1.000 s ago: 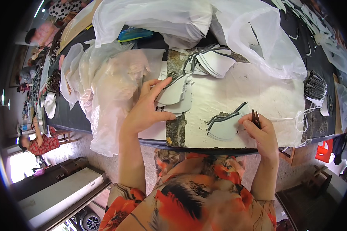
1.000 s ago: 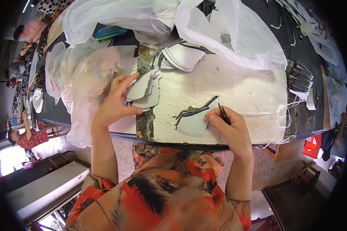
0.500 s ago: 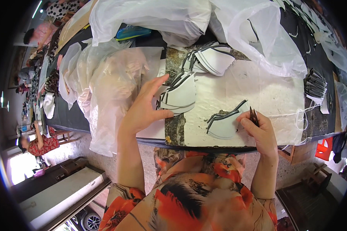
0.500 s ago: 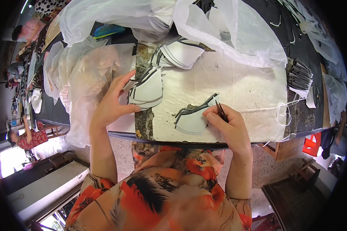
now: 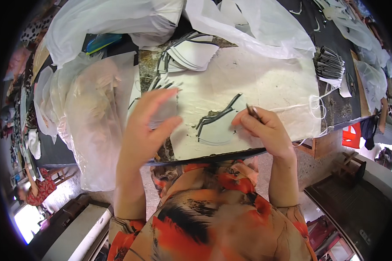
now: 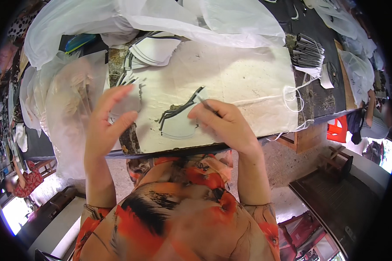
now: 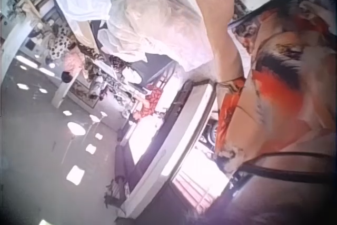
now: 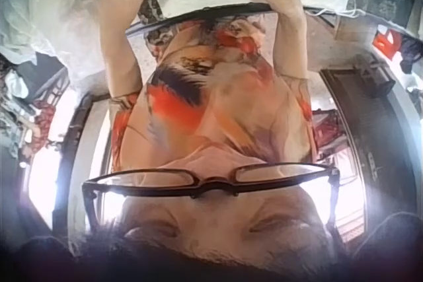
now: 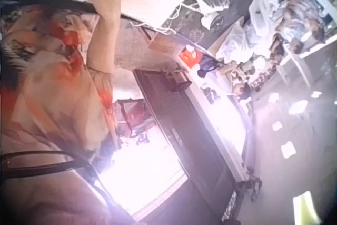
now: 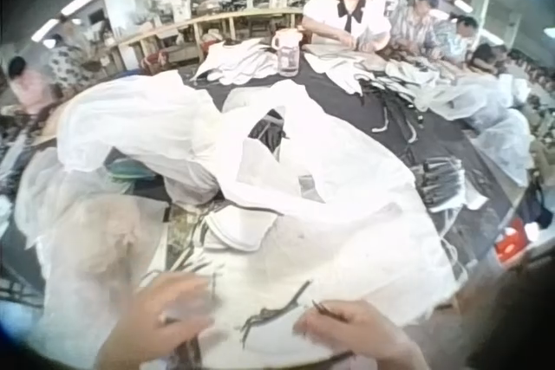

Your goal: Trimming excess material and loose threads from shoe upper components using snips.

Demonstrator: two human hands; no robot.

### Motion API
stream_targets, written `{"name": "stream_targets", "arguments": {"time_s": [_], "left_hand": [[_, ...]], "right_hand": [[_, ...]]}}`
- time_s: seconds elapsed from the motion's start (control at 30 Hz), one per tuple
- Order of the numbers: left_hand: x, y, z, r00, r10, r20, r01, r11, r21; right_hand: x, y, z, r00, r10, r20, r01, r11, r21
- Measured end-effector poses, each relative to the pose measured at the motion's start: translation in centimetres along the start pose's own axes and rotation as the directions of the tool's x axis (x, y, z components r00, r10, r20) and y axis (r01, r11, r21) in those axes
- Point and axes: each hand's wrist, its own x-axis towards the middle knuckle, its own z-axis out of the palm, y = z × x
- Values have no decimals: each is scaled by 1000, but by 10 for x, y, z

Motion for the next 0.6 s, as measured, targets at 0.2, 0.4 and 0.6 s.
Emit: {"name": "stream_targets", "arguments": {"time_s": [0.2, 0.4, 0.6], "left_hand": [[14, 37, 54, 820, -206, 534, 550, 539, -637], [16, 39, 67, 775, -141, 616, 595, 493, -635], [7, 32, 77, 821, -143, 553, 547, 477, -688]], "right_hand": [[-10, -4, -6, 924, -222, 310, 286, 941, -179], [-10, 5, -2, 830, -424, 362, 519, 824, -228], [-8, 5, 1, 855, -388, 343, 487, 828, -278]]}}
